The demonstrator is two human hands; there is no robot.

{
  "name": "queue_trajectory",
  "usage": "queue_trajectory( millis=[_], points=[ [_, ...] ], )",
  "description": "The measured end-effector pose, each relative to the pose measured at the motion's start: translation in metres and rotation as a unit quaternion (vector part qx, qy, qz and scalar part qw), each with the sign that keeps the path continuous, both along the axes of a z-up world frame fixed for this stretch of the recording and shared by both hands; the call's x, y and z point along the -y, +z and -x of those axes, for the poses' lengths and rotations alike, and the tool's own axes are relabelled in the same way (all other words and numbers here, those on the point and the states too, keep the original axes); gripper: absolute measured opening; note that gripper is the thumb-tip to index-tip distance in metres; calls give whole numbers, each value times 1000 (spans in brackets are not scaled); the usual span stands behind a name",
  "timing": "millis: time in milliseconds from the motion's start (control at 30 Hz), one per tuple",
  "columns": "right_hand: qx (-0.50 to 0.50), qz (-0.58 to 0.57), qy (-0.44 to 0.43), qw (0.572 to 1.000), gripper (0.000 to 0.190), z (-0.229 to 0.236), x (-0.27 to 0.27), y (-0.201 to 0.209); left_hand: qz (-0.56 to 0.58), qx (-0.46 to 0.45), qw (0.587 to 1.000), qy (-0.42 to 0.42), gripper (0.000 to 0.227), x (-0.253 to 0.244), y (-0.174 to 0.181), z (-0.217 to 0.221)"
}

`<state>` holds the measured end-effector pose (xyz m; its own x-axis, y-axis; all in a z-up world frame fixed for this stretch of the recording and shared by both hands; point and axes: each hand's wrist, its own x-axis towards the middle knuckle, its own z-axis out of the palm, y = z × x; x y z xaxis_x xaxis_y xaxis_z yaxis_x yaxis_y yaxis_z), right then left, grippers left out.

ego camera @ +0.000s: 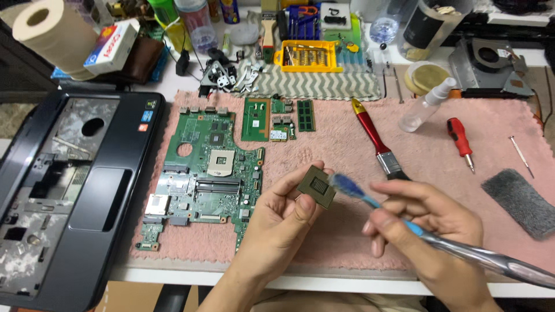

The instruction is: The person cleans a small square electronic chip using a toothbrush. They hold the chip in one hand and scrub its surface with the brush in the other, rotating the chip to clean different sides.

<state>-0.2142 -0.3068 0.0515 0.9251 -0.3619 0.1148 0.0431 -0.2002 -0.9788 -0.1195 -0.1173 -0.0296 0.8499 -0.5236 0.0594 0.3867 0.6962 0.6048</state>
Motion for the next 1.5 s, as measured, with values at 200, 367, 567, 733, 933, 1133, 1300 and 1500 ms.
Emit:
queue_trajectory(
  millis=[200, 367, 567, 733, 933, 1133, 1300, 1500],
  points=[
    [23, 70, 8, 997, 31, 11, -8, -11, -58, 30, 998, 4, 79, -1, 0, 3],
    [57, 47, 65, 995, 22, 10, 3, -17, -76, 69, 994, 37, 72, 2, 9, 9],
    [7, 56, -8, 998, 24, 14, -5, -19, -115, 69, 990, 45, 76, 10, -1, 14],
    [-46, 24, -5, 999, 31, 4, 0, -24, -55, 14, 998, 38, 78, 9, 1, 16],
    [0, 74, -14, 997, 27, 8, -2, -26, -24, 17, 999, 17, 73, 12, -3, 16],
    [38, 41, 5, 998, 23, -1, 4, -27, -63, 12, 997, 35, 71, 14, -9, 17],
    [1, 10, 40, 999, 21, 2, 7, -28, -35, 21, 999, 31, 78, 15, -1, 19],
    [26, 21, 49, 998, 28, 10, -8, -20, -65, 29, 996, 58, 77, 16, 3, 19]
  ],
)
